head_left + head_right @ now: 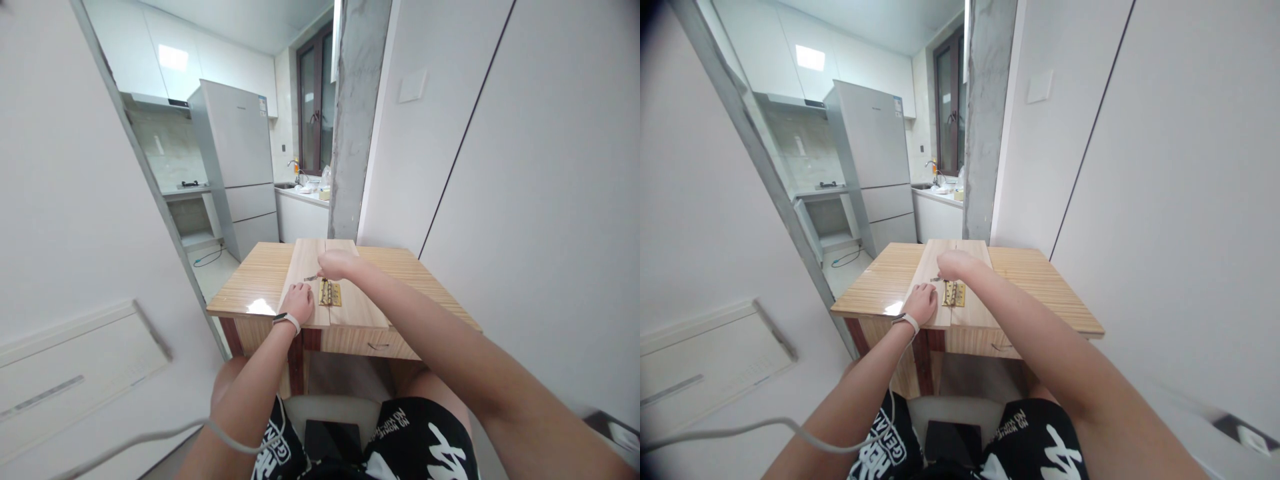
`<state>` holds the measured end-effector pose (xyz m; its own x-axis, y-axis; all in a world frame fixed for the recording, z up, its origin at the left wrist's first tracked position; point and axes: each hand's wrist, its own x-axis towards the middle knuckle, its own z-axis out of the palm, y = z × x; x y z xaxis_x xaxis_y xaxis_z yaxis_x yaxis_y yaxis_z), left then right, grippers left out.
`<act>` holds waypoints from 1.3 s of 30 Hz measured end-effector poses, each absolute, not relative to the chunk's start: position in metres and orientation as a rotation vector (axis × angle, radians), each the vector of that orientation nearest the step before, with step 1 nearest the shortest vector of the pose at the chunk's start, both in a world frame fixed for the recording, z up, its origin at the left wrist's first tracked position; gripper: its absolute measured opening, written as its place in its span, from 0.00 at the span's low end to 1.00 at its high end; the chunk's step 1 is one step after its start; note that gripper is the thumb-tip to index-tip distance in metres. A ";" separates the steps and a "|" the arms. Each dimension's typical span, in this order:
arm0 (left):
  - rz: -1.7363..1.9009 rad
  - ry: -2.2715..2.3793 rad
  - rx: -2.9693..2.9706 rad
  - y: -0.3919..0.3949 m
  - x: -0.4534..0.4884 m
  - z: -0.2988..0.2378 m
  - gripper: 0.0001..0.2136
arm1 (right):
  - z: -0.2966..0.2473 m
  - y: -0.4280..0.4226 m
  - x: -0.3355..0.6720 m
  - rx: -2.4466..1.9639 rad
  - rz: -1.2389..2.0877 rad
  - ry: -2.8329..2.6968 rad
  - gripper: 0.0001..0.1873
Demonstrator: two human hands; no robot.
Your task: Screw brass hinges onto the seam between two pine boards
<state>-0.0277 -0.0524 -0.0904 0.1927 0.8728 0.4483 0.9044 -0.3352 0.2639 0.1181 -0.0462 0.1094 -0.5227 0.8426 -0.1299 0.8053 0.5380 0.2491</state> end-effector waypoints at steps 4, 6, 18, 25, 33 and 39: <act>-0.836 -1.759 -2.379 -0.053 -0.028 -0.091 0.11 | 0.107 -0.042 0.124 1.245 0.241 2.617 0.14; -0.837 -1.760 -2.379 -0.054 -0.028 -0.091 0.11 | 0.104 -0.039 0.127 1.186 0.184 2.672 0.12; -0.830 -1.787 -2.384 -0.056 -0.026 -0.086 0.10 | 0.101 -0.047 0.121 1.452 0.303 2.587 0.30; -0.819 -1.776 -2.375 -0.057 -0.026 -0.086 0.10 | 0.107 -0.051 0.119 1.370 0.287 2.597 0.21; -0.827 -1.815 -2.391 -0.057 -0.026 -0.087 0.10 | 0.099 -0.039 0.132 1.238 0.148 2.655 0.13; -0.811 -1.805 -2.385 -0.057 -0.026 -0.087 0.11 | 0.097 -0.044 0.131 1.450 0.225 2.611 0.32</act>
